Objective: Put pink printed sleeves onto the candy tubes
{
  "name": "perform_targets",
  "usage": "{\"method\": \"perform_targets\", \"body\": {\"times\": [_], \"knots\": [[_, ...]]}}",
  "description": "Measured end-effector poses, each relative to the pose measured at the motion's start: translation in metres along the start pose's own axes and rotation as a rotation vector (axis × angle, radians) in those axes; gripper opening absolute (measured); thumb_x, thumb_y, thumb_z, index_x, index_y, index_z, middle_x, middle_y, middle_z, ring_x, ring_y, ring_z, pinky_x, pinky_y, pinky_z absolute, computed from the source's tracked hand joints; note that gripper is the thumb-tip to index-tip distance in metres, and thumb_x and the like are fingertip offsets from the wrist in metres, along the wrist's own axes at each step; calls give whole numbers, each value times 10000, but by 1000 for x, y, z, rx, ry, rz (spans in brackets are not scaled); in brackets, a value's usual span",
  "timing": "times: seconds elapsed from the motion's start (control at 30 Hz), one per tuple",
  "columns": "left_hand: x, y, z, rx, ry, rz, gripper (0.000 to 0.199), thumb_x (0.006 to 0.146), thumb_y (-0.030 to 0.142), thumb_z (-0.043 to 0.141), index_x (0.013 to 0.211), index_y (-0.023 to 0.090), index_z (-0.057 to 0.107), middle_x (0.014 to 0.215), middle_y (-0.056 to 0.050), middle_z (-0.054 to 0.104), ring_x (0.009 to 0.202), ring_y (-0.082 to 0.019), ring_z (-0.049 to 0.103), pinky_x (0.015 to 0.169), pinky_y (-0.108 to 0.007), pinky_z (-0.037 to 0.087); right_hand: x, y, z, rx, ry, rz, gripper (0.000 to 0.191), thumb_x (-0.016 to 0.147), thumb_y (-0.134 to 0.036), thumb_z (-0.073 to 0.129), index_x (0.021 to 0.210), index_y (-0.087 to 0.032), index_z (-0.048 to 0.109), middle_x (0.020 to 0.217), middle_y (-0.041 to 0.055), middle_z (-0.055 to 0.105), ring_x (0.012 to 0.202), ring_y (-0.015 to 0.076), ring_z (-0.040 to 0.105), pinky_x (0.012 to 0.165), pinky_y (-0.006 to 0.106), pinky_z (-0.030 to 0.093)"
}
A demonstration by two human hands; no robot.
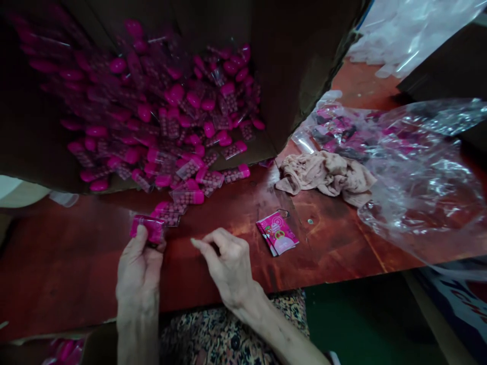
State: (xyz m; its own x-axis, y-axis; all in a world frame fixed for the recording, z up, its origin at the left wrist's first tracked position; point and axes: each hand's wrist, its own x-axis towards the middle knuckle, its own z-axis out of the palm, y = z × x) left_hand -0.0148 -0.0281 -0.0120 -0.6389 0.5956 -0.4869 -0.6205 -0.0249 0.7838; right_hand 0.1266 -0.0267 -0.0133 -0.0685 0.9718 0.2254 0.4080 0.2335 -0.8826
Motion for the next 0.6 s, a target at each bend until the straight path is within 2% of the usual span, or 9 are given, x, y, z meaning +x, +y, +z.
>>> {"method": "perform_targets", "body": {"times": [0.07,0.13,0.2,0.27,0.33,0.43,0.6], "knots": [[4,5,-10,-28,16,-49,193,627,236,773,783,171,679,714,16,700,596,-86,588,557,-202,435,17,0,6,-135,14,-61,186,854,-202,561,687,-152,624,616,8,601,547,124,590,549,241,485],[4,5,-16,-56,16,-114,178,648,240,762,788,171,675,708,12,696,572,-86,581,505,-200,411,36,-1,17,-299,21,-117,116,853,-195,553,891,-144,650,824,73,637,677,171,629,594,278,505],[2,4,-19,-78,11,-135,158,643,216,767,756,173,664,678,25,679,544,-73,563,455,-190,378,52,-2,30,-489,-97,-178,332,836,-133,530,1165,-162,560,1090,134,595,749,203,644,569,291,510],[0,5,-19,-91,-1,-123,164,628,191,777,735,174,654,674,37,664,542,-62,552,425,-179,359,62,-3,40,-639,-269,-256,519,781,-31,495,1282,-167,462,1235,173,522,777,228,648,545,302,509],[-1,8,-19,-96,-11,-120,173,619,191,784,725,171,649,670,42,649,538,-52,542,400,-165,343,66,-2,43,-700,-380,-318,556,730,36,456,1252,-151,488,1234,194,523,794,250,641,558,326,513],[-2,16,-20,-107,9,-136,157,633,208,776,700,161,642,648,39,628,522,-41,528,382,-141,337,64,4,33,-678,-443,-383,469,707,54,438,1108,-140,584,1124,183,584,848,273,610,643,376,519],[-2,23,-19,-150,35,-198,76,738,180,684,697,138,636,650,5,629,497,-50,523,361,-128,351,55,16,15,-562,-507,-466,313,733,15,499,894,-201,658,1049,47,644,961,228,556,811,351,492]]}}
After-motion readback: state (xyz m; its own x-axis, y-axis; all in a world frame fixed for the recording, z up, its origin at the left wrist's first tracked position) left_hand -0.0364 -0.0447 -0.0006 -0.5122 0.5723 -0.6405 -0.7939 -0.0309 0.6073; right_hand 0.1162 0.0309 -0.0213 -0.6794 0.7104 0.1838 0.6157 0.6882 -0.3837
